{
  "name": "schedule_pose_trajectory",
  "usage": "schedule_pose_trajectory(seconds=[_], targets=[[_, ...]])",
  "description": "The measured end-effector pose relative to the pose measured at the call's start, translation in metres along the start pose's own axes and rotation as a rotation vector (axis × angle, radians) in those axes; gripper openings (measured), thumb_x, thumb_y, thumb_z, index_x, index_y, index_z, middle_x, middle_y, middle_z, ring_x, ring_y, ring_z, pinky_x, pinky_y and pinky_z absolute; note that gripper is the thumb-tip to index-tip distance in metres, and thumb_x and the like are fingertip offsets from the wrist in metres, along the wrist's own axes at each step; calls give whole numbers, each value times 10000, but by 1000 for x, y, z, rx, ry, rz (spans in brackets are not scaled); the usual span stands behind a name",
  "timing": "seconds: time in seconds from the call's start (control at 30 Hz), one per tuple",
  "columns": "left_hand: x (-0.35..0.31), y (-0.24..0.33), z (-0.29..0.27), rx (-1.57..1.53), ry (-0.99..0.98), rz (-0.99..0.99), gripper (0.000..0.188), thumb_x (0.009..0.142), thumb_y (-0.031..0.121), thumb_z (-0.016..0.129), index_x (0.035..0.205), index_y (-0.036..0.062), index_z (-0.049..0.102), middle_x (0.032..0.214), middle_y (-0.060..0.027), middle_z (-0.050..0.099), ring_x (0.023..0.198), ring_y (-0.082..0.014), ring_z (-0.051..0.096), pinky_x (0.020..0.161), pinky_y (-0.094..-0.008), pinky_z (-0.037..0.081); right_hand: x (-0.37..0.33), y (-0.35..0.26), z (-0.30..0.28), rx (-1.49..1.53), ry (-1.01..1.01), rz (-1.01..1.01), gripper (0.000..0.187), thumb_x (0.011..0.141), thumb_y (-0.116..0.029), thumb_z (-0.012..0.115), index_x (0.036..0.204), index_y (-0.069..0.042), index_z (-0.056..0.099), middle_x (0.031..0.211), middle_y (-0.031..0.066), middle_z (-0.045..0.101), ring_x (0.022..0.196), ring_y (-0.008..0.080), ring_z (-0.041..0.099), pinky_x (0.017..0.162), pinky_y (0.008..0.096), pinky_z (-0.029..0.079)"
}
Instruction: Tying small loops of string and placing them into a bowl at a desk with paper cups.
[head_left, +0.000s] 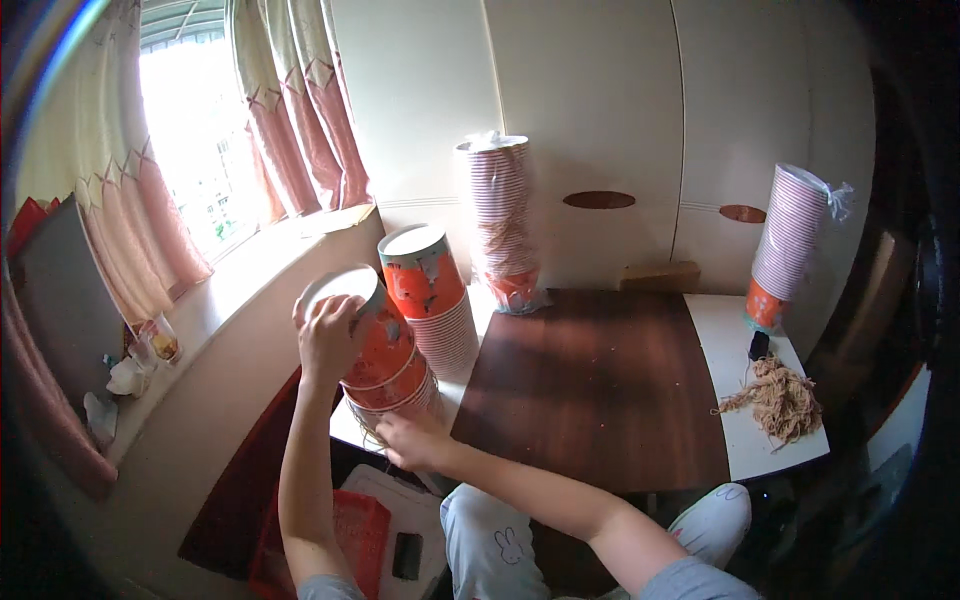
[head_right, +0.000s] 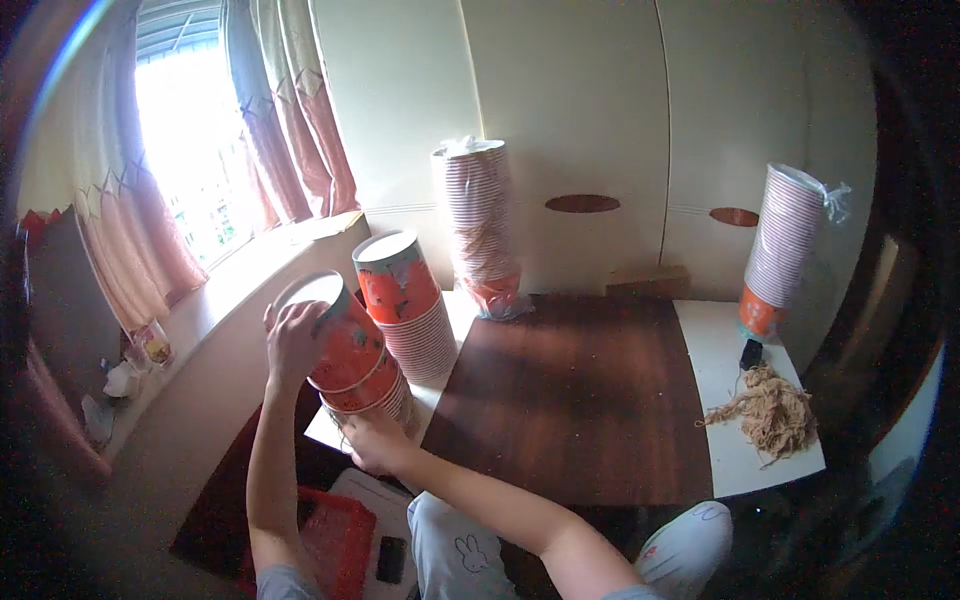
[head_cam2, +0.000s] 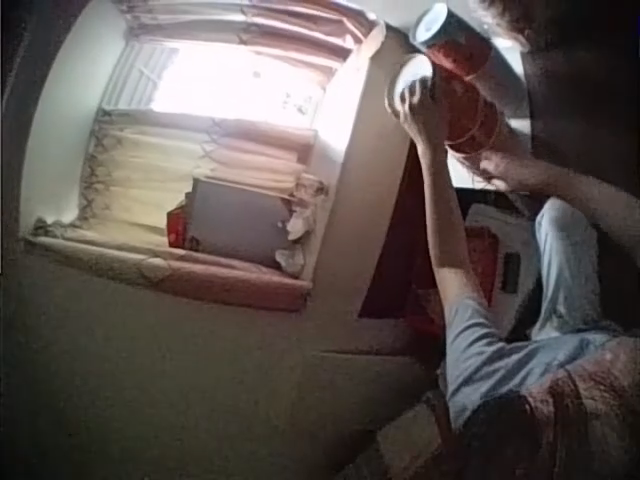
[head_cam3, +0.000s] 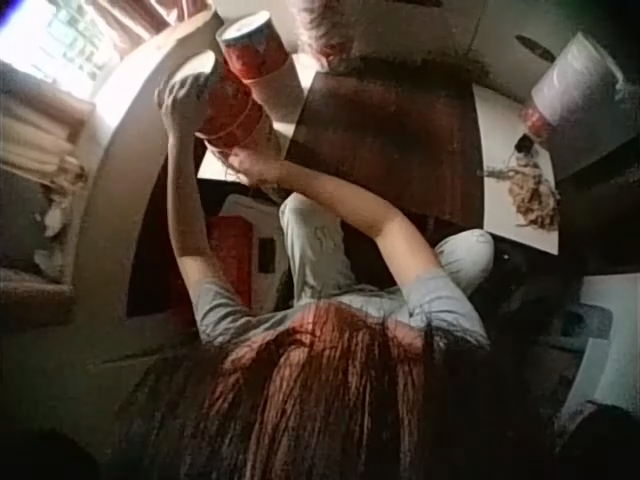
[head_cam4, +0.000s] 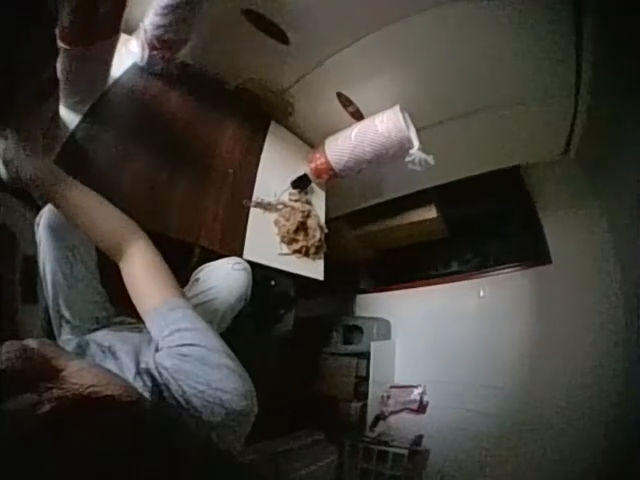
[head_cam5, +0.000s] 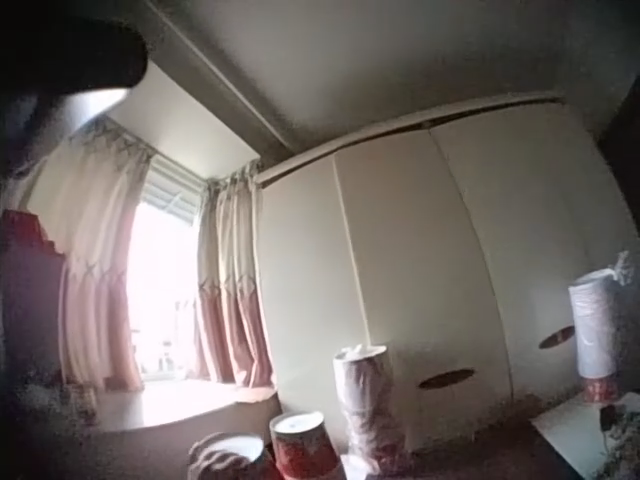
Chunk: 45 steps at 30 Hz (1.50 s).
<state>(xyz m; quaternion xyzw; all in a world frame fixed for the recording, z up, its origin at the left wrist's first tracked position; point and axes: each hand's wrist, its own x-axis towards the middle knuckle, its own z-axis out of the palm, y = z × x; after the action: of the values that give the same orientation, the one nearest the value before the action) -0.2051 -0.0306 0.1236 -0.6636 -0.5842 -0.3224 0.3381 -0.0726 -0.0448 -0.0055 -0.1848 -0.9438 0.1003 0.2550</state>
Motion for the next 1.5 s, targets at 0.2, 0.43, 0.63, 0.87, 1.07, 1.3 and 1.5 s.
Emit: schedule_pose_trajectory(seconds=[0.2, 0.43, 0.63, 0.87, 1.07, 1.3, 1.5], targets=[[-3, 3, 22, 26, -240, -35, 265, 757, 375, 558, 860, 134, 601, 929, -64, 595, 928, -233, 548, 925, -519, 265, -29, -8, 37, -7, -44, -73, 326, 678, -234, 616, 902, -7, 545, 1012, 186, 485, 981, 310, 465, 845, 402, 392], [4, 22, 29, 72, -316, -64, 362, 754, 421, 536, 847, 76, 594, 933, -91, 580, 988, -250, 512, 945, -527, 232, -92, -6, 5, 326, -244, -243, 370, 712, -195, 618, 1023, -22, 514, 1179, 198, 438, 1081, 334, 442, 881, 382, 400], [96, 37, 109, 142, 32, 119, 460, 727, 250, 610, 1104, 35, 458, 1157, -123, 457, 1106, -305, 402, 878, -432, 352, -174, 16, -88, 254, -365, -169, 350, 767, -225, 571, 1069, -62, 501, 1160, 128, 467, 1080, 282, 441, 871, 389, 398], [117, 52, 163, -106, -281, -326, 373, 689, 238, 614, 955, 7, 493, 975, -205, 556, 924, -360, 524, 806, -439, 405, -247, 70, -117, 37, -137, 189, 330, 806, -264, 526, 1084, -88, 504, 1124, 93, 486, 1060, 264, 451, 892, 387, 370], [135, 96, 138, -138, -353, -273, 257, 700, 192, 609, 873, 15, 543, 863, -187, 588, 856, -332, 560, 750, -421, 426, -268, 105, -130, -38, -59, 263, 298, 773, -274, 562, 1014, -103, 524, 1045, 60, 525, 1016, 245, 479, 842, 380, 405], [153, 105, 144, -202, -228, -270, 249, 700, 245, 625, 824, 44, 547, 785, -158, 605, 798, -309, 581, 716, -408, 429, -262, 104, -126, -87, -32, 219, 254, 748, -260, 586, 947, -105, 563, 971, 51, 539, 953, 223, 509, 803, 364, 425], [188, 119, 110, -495, -71, -276, 275, 723, 298, 621, 771, 54, 505, 533, -88, 540, 416, -196, 542, 461, -344, 443, -275, 106, -130, -188, -40, 349, 239, 747, -256, 584, 934, -107, 572, 952, 49, 548, 947, 218, 513, 797, 363, 427]])
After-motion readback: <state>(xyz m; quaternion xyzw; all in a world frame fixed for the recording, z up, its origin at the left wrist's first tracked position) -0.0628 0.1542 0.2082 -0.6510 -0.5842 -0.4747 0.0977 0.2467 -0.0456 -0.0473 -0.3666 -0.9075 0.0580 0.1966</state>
